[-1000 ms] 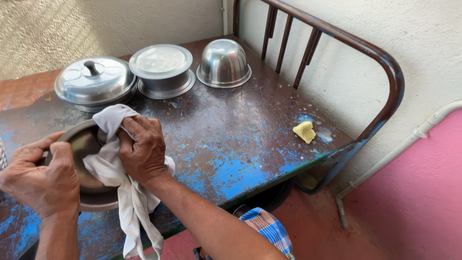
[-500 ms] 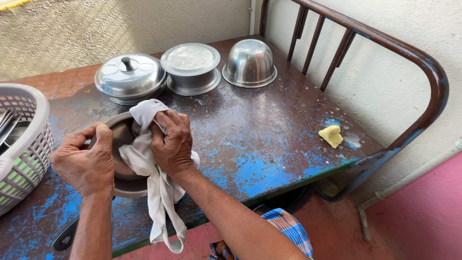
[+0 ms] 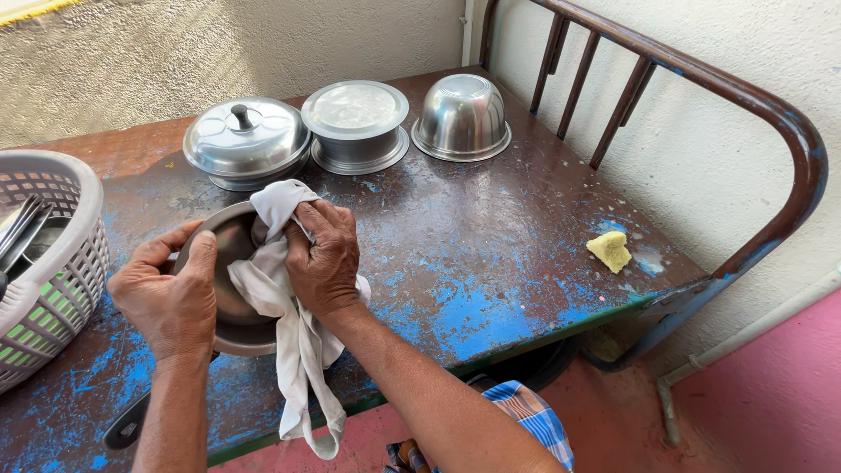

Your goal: The person wipes the inside and outside of several metal pots and bowls with a white cloth.

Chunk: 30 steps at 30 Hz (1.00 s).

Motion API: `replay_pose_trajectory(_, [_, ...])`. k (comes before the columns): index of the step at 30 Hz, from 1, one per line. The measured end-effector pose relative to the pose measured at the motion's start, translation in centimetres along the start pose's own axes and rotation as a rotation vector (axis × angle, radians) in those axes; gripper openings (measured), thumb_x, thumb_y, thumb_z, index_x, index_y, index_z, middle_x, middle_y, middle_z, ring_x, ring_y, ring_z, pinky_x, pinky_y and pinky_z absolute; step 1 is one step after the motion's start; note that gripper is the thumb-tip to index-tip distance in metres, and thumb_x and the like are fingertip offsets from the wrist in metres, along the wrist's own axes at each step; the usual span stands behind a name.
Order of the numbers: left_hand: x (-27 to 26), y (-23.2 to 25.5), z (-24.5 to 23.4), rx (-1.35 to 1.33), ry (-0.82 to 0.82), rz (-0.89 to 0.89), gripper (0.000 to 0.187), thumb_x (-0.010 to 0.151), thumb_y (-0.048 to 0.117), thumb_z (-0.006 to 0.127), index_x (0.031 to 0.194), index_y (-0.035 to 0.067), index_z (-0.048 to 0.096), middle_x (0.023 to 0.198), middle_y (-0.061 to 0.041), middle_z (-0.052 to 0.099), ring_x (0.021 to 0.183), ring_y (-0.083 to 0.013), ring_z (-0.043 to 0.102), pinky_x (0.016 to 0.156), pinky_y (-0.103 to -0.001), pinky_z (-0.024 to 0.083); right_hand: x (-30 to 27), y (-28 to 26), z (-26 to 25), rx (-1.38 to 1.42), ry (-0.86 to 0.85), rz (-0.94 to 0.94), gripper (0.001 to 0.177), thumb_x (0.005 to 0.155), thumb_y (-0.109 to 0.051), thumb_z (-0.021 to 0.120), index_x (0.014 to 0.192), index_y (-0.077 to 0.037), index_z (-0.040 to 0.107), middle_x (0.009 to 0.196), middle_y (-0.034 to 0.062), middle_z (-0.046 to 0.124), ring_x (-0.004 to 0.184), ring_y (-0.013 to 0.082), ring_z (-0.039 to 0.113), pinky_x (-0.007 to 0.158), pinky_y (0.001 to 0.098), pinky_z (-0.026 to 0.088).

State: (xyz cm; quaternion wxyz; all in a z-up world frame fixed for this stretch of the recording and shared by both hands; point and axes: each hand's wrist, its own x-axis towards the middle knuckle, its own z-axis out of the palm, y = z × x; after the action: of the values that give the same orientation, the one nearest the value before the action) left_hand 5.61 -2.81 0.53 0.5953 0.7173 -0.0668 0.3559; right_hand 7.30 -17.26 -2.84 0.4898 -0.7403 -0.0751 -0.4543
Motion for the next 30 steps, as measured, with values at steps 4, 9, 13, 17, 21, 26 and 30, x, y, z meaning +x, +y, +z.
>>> replay_pose_trajectory(4, [0.8, 0.8, -1.0, 0.316, -0.180, 0.112, 0.027, 0.089, 0.007, 0.084, 0.116, 0.005, 0.080, 0.099, -0.010, 0.074, 0.071, -0.0144, 0.057, 0.066, -0.029, 0.047, 0.6, -0.9, 0.0, 0.037, 0.010, -0.137, 0.022, 0.095, -0.013, 0.066, 0.116, -0.012, 0.074, 0.120, 0.0039, 0.073, 0.122, 0.0265, 0.061, 0.111, 0.0381, 0.044])
replay_pose_trajectory(9, [0.4, 0.4, -1.4, 0.179, -0.159, 0.336, 0.031, 0.077, -0.004, 0.066, 0.107, -0.003, 0.073, 0.105, -0.010, 0.073, 0.093, -0.0129, 0.063, 0.082, -0.031, 0.050, 0.1, -2.8, 0.5, 0.057, -0.076, -0.405, 0.024, 0.091, -0.012, 0.067, 0.113, -0.016, 0.076, 0.129, 0.0019, 0.072, 0.131, 0.0256, 0.058, 0.117, 0.0400, 0.037])
replay_pose_trajectory(13, [0.4, -0.7, -1.3, 0.276, -0.216, -0.002, 0.013, 0.092, -0.001, 0.064, 0.099, -0.004, 0.075, 0.088, -0.014, 0.077, 0.084, -0.0133, 0.064, 0.076, -0.034, 0.053, 0.2, -2.7, 0.7, -0.011, -0.174, -0.495, 0.027, 0.087, -0.011, 0.065, 0.112, -0.013, 0.073, 0.125, 0.0049, 0.070, 0.132, 0.0262, 0.060, 0.121, 0.0427, 0.038])
replay_pose_trajectory(17, [0.0, -1.3, -1.2, 0.217, -0.197, 0.107, 0.041, 0.081, -0.010, 0.054, 0.115, -0.003, 0.076, 0.092, -0.020, 0.072, 0.085, -0.0197, 0.065, 0.085, -0.032, 0.052, 1.1, -0.5, 0.8, -0.076, -0.069, -0.289, 0.025, 0.091, -0.010, 0.060, 0.113, -0.006, 0.069, 0.117, 0.0116, 0.069, 0.119, 0.0315, 0.062, 0.112, 0.0459, 0.044])
replay_pose_trajectory(21, [-0.4, -1.1, -0.9, -0.027, -0.165, 0.189, 0.053, 0.080, -0.010, 0.048, 0.126, -0.001, 0.072, 0.120, -0.015, 0.075, 0.115, -0.0171, 0.070, 0.108, -0.029, 0.050, 0.7, 1.8, -0.2, -0.021, -0.117, 0.280, 0.016, 0.102, -0.017, 0.056, 0.105, -0.006, 0.068, 0.099, 0.0126, 0.067, 0.096, 0.0320, 0.067, 0.088, 0.0438, 0.051])
replay_pose_trajectory(26, [0.7, -0.2, -0.9, 0.104, -0.218, 0.239, 0.055, 0.079, -0.009, 0.046, 0.125, 0.001, 0.073, 0.119, -0.015, 0.076, 0.113, -0.0197, 0.072, 0.105, -0.029, 0.051, 1.7, 1.5, -0.2, 0.061, -0.121, 0.051, 0.015, 0.097, -0.011, 0.058, 0.103, -0.004, 0.069, 0.103, 0.0131, 0.069, 0.101, 0.0330, 0.064, 0.091, 0.0414, 0.050])
replay_pose_trajectory(30, [1.7, -0.4, -0.7, 0.312, -0.268, 0.138, 0.051, 0.081, -0.007, 0.050, 0.123, 0.006, 0.077, 0.106, -0.019, 0.076, 0.097, -0.0232, 0.074, 0.092, -0.031, 0.053, 3.8, 1.7, 0.6, 0.093, -0.276, -0.364, 0.021, 0.093, -0.013, 0.059, 0.110, -0.004, 0.067, 0.108, 0.0122, 0.068, 0.103, 0.0322, 0.062, 0.095, 0.0400, 0.050])
